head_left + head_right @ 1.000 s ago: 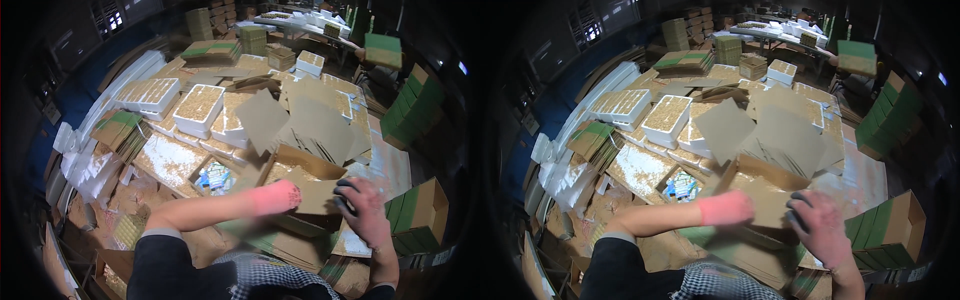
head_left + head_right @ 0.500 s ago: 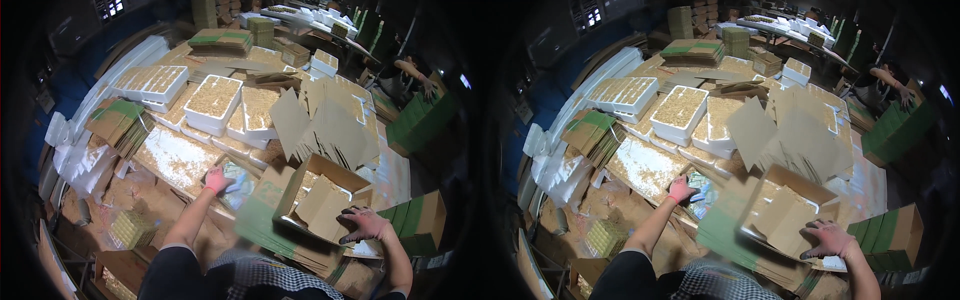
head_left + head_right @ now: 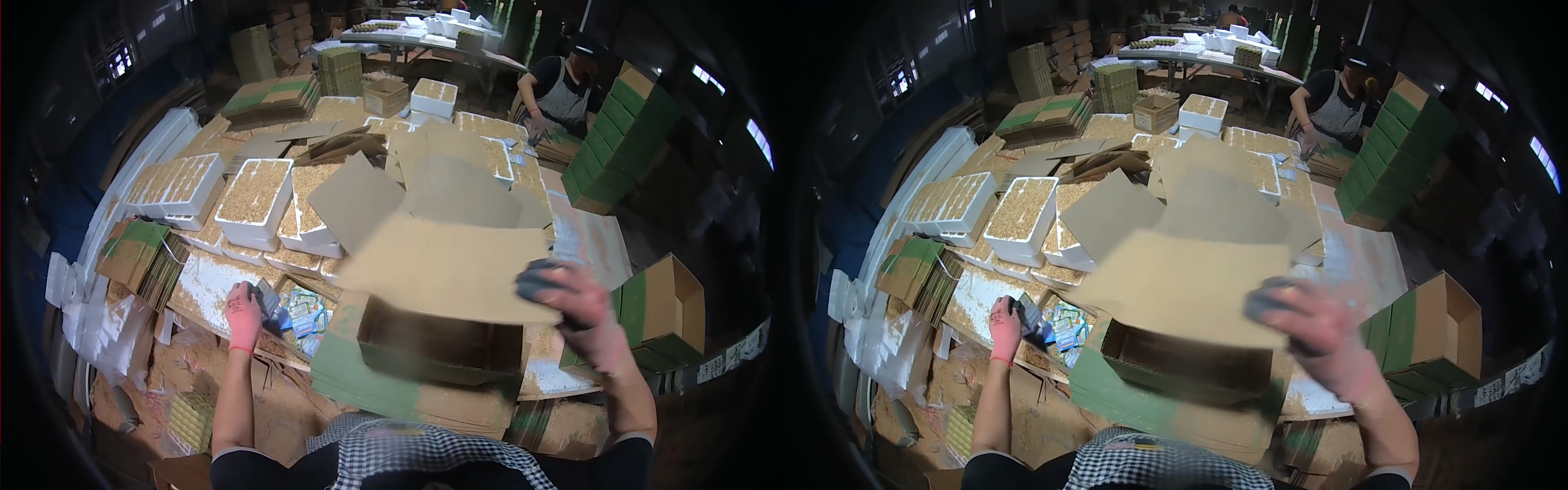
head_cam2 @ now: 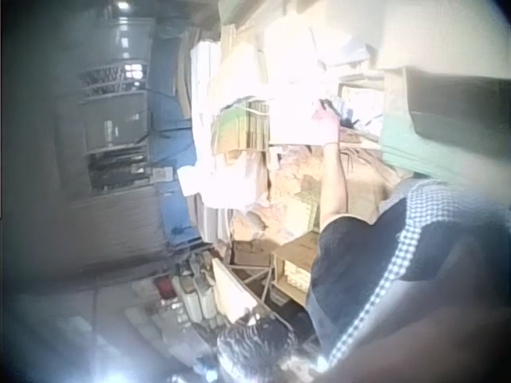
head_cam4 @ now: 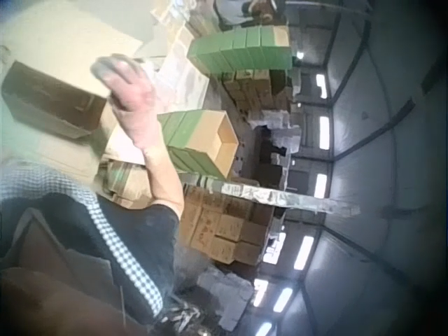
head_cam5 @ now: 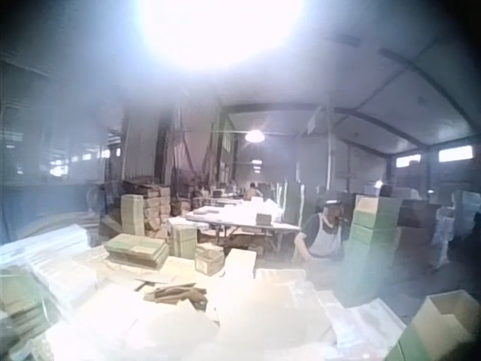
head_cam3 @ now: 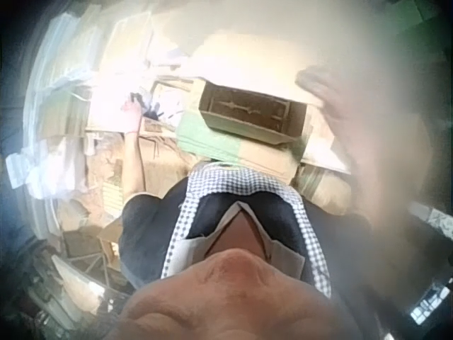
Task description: The person assembles cardboard boxes, places them in a larger container, and adds a tray of small items into each box.
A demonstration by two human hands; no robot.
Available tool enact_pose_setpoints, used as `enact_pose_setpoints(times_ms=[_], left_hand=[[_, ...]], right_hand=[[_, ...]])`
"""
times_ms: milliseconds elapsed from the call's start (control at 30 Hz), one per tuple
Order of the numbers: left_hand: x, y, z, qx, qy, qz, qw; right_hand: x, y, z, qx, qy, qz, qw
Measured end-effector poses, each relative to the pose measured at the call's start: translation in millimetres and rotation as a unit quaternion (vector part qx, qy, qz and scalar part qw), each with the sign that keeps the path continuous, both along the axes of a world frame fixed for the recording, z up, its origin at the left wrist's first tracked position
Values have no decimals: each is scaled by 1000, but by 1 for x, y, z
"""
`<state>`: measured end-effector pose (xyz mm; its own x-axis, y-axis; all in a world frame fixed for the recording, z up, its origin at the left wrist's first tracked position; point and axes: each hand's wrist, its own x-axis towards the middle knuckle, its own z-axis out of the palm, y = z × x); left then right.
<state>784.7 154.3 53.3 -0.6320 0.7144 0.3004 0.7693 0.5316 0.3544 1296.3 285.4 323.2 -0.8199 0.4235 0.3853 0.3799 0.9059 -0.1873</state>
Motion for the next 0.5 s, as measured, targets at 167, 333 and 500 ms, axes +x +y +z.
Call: enact_pose_setpoints(times_ms=[167,333,500], left_hand=[[140,43,158,305,-48,-156,938],[276,89,145,-48,138,-619,772],[223,82,117,-213,-3,-631,746]], right_hand=[[8,15,-136,107,-374,133,912],[16,13,-172,-165,-288,240,912],[25,11,-79,-143,-306,-9,941]])
